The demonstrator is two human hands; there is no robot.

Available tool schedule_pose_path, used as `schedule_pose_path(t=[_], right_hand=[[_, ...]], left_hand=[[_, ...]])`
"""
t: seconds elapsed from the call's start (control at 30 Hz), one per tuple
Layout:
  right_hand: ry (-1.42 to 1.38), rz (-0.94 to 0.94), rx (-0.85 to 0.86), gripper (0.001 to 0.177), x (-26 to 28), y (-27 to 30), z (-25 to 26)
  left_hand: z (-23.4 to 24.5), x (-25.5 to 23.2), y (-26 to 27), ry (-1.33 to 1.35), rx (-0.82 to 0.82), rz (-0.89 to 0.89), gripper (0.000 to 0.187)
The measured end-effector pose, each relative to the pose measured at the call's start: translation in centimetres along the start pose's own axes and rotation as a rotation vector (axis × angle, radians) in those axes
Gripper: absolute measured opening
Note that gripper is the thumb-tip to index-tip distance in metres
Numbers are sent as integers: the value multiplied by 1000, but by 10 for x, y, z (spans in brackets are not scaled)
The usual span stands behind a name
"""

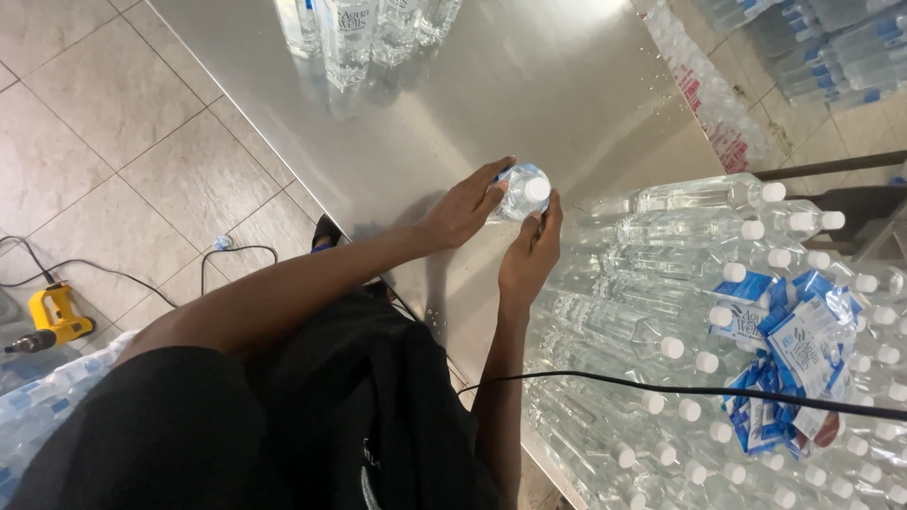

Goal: The person is manually applying labels to clear plastic water bottles on a stainless steel table.

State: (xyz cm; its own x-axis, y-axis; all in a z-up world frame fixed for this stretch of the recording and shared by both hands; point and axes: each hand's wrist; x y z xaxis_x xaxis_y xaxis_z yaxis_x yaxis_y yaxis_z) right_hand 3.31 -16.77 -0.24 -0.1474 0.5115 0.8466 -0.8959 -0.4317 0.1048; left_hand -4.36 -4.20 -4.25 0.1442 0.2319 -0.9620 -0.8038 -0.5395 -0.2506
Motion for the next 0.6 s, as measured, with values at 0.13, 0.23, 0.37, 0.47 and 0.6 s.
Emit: schedule_pose_path(t=[0.13, 0.23, 0.37, 0.47, 0.6], right_hand=[[16, -40, 12, 51, -7, -1, 1], [-15, -50, 29, 52, -8, 2, 2], [-78, -61, 29, 52, 5, 8, -1], [-142, -58, 31, 53, 0, 8, -7], [-169, -49, 35, 53, 3, 12, -7]], left_hand=[[5, -29, -3, -10, 11, 7, 62], [-1, -24, 0, -39, -11, -12, 58], [4, -26, 1, -18, -18, 5, 56], [5, -20, 2, -4, -18, 1, 58], [5, -23, 2, 1, -23, 9, 59]])
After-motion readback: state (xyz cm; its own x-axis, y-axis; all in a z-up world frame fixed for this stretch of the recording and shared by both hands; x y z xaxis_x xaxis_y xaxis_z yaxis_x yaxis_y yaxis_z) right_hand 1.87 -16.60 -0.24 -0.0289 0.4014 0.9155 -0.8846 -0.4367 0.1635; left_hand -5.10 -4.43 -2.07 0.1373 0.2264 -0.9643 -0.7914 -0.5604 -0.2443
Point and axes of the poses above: each hand's wrist, its own y-axis away from the middle knuckle, its own z-axis out of the back of the hand, x = y × z, and after that the axes turned 10 degrees about -z, right-handed
